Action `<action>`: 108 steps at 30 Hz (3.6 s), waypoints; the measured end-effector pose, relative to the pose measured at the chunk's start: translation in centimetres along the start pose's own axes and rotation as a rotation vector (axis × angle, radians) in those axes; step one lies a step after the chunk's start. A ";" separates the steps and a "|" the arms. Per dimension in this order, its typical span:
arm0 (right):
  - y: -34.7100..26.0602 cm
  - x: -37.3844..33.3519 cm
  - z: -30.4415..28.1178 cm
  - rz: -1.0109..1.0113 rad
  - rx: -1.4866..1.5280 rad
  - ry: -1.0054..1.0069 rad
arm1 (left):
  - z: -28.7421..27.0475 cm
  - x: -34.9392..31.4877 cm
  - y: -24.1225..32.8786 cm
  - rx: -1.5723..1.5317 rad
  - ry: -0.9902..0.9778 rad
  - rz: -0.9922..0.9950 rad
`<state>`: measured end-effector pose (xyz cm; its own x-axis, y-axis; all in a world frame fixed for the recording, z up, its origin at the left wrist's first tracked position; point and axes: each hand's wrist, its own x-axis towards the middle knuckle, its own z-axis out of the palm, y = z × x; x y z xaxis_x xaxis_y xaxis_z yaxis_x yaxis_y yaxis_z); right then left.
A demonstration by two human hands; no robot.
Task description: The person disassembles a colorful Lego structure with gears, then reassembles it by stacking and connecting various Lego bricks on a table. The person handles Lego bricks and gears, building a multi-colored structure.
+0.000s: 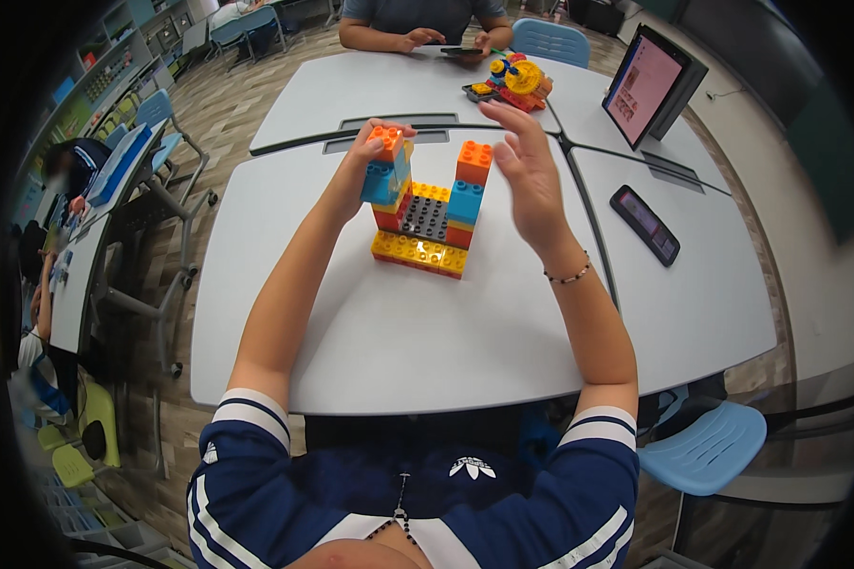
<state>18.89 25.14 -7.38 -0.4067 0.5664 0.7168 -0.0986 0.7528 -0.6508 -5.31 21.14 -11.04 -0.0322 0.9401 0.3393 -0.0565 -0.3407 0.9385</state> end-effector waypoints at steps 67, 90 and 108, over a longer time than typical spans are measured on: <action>6.2 -7.3 6.2 0.607 0.167 0.036 | 3.2 -7.1 -6.1 0.014 0.217 -0.235; 14.6 -4.7 -4.6 0.573 -0.432 0.098 | 2.6 -7.0 -6.2 0.062 0.207 -0.299; 14.2 -4.3 -5.0 0.758 -0.764 -0.274 | 2.9 -7.1 -5.5 0.161 0.210 -0.246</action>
<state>23.75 35.06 -18.51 -0.3208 0.9454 0.0579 0.8081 0.3050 -0.5040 -1.90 16.42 -18.44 -0.2424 0.9653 0.0971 0.0689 -0.0827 0.9942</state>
